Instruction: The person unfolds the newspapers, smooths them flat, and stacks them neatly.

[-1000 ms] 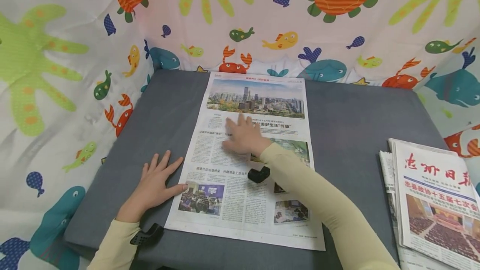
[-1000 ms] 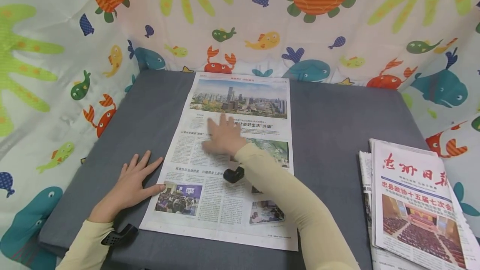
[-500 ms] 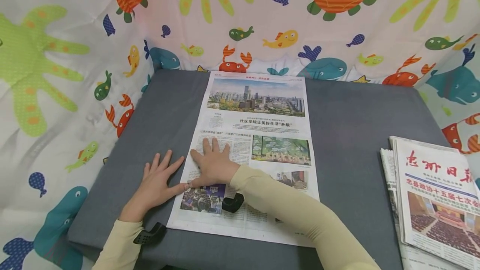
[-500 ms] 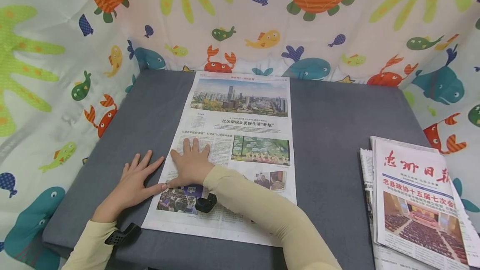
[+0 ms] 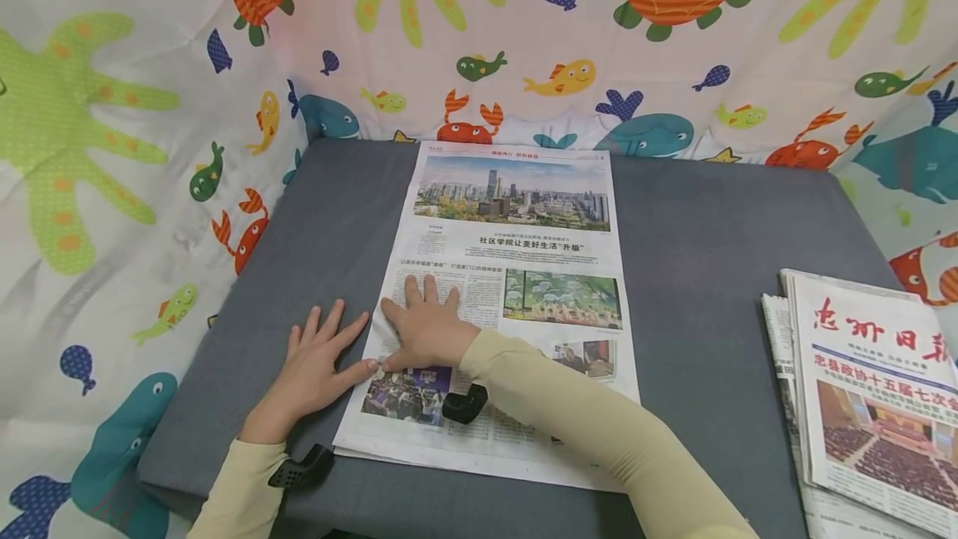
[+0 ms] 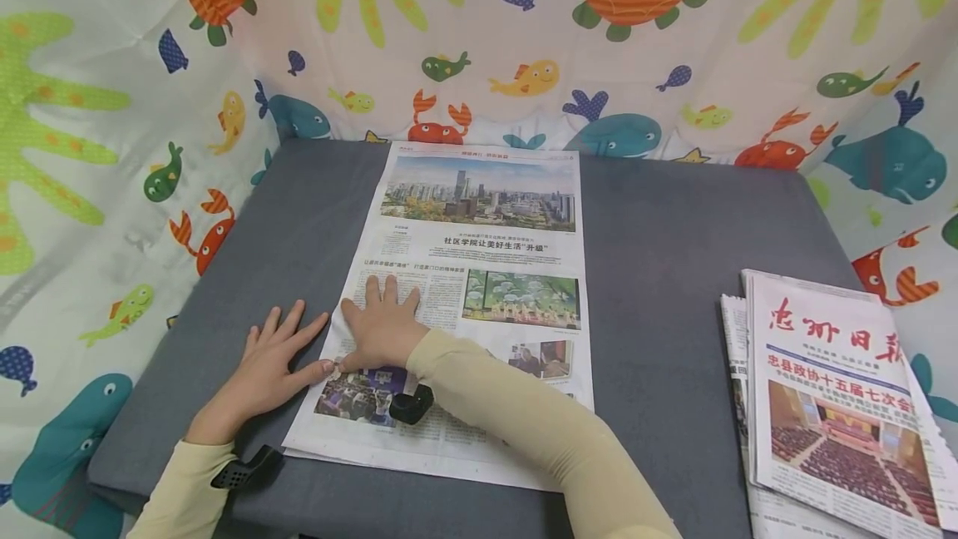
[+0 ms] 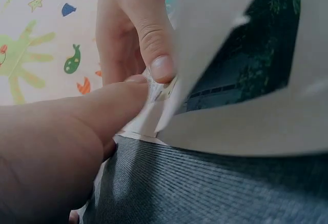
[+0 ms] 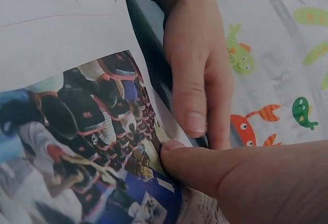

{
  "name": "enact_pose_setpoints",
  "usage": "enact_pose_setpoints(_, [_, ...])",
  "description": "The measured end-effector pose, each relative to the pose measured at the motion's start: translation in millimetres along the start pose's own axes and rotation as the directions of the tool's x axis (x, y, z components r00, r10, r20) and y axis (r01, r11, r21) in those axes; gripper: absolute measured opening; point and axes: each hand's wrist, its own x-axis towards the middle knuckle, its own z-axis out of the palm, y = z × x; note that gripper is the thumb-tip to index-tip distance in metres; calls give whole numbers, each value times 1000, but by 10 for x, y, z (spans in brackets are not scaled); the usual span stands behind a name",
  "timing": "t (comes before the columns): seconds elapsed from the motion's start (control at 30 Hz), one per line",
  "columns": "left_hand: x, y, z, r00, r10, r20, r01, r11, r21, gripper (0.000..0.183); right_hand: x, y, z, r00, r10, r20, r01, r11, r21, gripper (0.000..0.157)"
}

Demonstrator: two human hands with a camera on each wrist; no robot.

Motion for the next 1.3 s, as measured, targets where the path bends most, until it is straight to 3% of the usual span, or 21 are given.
enact_pose_setpoints(0.3, [-8,21,1,1000,-12,0,12,1000,-13,58,11,25,0,1000,-13,-5,13,1000,-7,91])
enact_pose_setpoints(0.73, [-7,18,21,1000,-7,-2,7,1000,-28,61,-2,131,-38,997,-79,-16,80,996,39,79])
enact_pose_setpoints(0.97, [-11,24,16,1000,-5,-11,5,1000,-7,61,-62,284,-198,984,-174,-34,177,955,239,73])
enact_pose_setpoints(1.1, [-12,29,10,1000,-5,-11,5,1000,7,61,-156,351,-330,987,-157,-26,155,920,360,74])
enact_pose_setpoints(1.3, [-10,26,24,1000,-4,-15,4,1000,16,60,-374,430,-589,991,-96,-93,129,878,461,80])
